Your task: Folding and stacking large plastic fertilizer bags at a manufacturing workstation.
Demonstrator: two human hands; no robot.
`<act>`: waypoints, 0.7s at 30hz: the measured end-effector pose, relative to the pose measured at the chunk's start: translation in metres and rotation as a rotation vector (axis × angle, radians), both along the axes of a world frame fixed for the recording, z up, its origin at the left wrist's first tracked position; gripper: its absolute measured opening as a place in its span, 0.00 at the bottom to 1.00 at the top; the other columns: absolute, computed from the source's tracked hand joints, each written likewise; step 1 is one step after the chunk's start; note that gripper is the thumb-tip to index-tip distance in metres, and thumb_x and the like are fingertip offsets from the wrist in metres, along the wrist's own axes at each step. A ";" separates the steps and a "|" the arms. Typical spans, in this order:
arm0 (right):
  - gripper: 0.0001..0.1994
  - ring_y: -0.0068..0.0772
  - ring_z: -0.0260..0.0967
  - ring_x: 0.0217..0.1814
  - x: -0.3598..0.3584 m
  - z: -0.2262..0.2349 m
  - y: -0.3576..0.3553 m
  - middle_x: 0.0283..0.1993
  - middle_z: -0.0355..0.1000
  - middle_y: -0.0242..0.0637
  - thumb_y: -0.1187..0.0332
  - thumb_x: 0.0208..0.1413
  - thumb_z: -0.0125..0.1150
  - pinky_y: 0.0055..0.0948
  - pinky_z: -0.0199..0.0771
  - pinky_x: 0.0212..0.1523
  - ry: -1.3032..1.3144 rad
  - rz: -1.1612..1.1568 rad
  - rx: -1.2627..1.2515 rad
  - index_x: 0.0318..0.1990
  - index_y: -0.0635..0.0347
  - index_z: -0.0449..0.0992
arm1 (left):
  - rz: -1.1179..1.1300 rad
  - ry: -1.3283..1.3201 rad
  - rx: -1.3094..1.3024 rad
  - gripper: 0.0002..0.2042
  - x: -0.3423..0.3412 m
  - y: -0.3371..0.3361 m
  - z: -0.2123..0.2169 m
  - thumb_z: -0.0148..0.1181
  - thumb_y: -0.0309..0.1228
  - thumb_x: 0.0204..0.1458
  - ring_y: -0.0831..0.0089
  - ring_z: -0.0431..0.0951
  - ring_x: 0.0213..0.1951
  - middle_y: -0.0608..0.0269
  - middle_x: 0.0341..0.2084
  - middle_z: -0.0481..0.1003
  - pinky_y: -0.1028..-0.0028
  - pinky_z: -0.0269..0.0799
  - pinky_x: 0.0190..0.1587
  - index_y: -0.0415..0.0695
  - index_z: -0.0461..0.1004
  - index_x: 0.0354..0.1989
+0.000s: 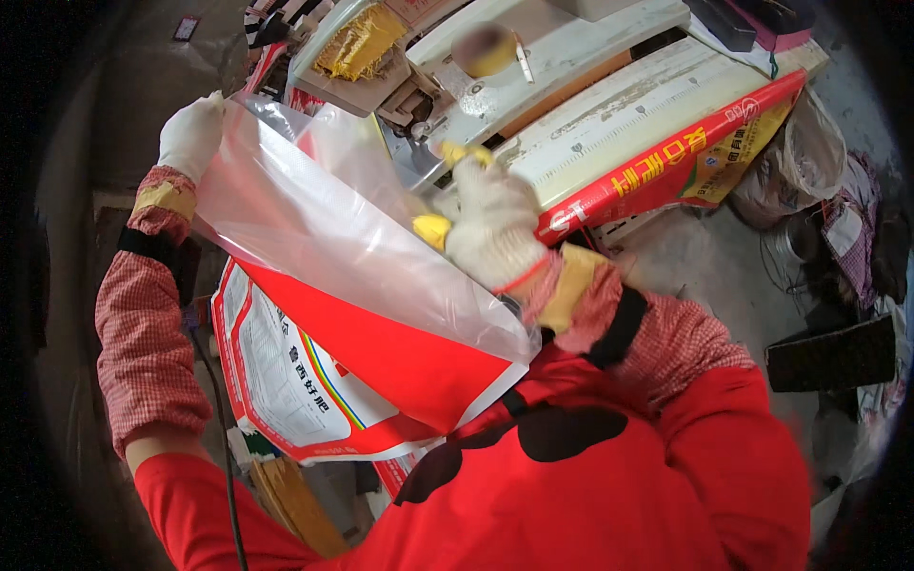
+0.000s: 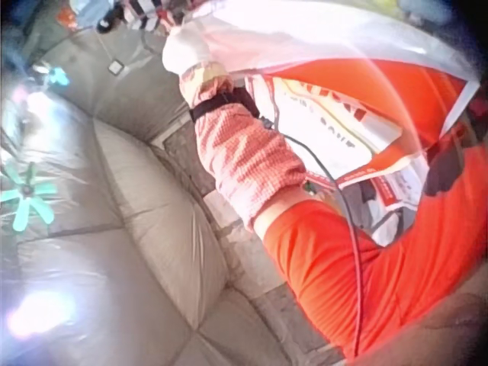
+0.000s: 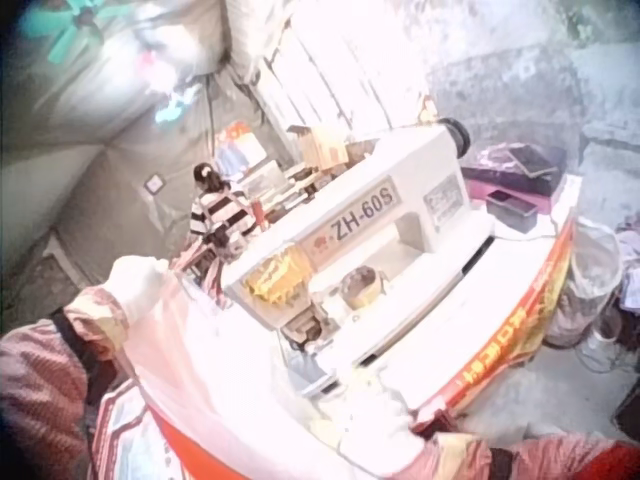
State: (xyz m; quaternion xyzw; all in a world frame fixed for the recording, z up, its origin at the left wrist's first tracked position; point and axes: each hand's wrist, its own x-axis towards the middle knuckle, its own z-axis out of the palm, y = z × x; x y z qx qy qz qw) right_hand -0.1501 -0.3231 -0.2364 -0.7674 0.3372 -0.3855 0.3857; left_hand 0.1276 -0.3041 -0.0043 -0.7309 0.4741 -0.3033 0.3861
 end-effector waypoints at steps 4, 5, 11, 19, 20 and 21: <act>0.25 0.33 0.69 0.31 -0.002 0.021 -0.020 0.33 0.71 0.41 0.73 0.44 0.56 0.29 0.68 0.30 0.228 0.446 0.741 0.53 0.61 0.60 | -0.016 -0.026 0.007 0.10 0.002 -0.006 -0.010 0.41 0.27 0.52 0.59 0.76 0.35 0.54 0.31 0.74 0.65 0.72 0.35 0.41 0.69 0.37; 0.24 0.32 0.69 0.29 -0.002 0.014 -0.011 0.31 0.71 0.40 0.73 0.44 0.56 0.28 0.68 0.28 -0.006 0.514 0.636 0.52 0.62 0.60 | -0.006 -0.032 0.006 0.10 0.000 -0.005 -0.012 0.41 0.26 0.51 0.59 0.76 0.35 0.54 0.32 0.74 0.65 0.72 0.34 0.41 0.68 0.38; 0.21 0.39 0.71 0.30 0.016 -0.010 0.005 0.29 0.72 0.43 0.54 0.43 0.56 0.32 0.69 0.33 0.320 0.773 0.535 0.39 0.63 0.72 | 0.075 0.046 -0.050 0.14 -0.020 -0.008 -0.020 0.44 0.28 0.49 0.56 0.75 0.38 0.52 0.35 0.74 0.63 0.70 0.38 0.40 0.67 0.44; 0.16 0.50 0.68 0.41 0.054 0.014 0.037 0.39 0.70 0.51 0.58 0.44 0.54 0.37 0.69 0.42 0.154 0.689 0.001 0.37 0.59 0.73 | 0.432 0.230 -0.201 0.14 0.110 -0.007 0.035 0.42 0.37 0.51 0.60 0.73 0.44 0.55 0.36 0.74 0.65 0.66 0.46 0.45 0.73 0.38; 0.16 0.50 0.68 0.41 0.064 0.009 0.051 0.39 0.70 0.51 0.58 0.44 0.54 0.37 0.69 0.42 0.160 0.689 0.008 0.37 0.59 0.73 | 0.330 0.136 -0.289 0.12 0.137 -0.015 0.014 0.45 0.35 0.49 0.60 0.74 0.42 0.55 0.33 0.75 0.65 0.68 0.44 0.45 0.74 0.35; 0.14 0.49 0.68 0.41 0.073 0.008 0.073 0.39 0.71 0.50 0.61 0.45 0.53 0.38 0.69 0.41 0.135 0.616 -0.113 0.37 0.59 0.73 | 0.244 0.025 -0.378 0.10 0.156 -0.006 -0.002 0.48 0.33 0.47 0.59 0.75 0.39 0.55 0.30 0.75 0.65 0.70 0.42 0.46 0.75 0.33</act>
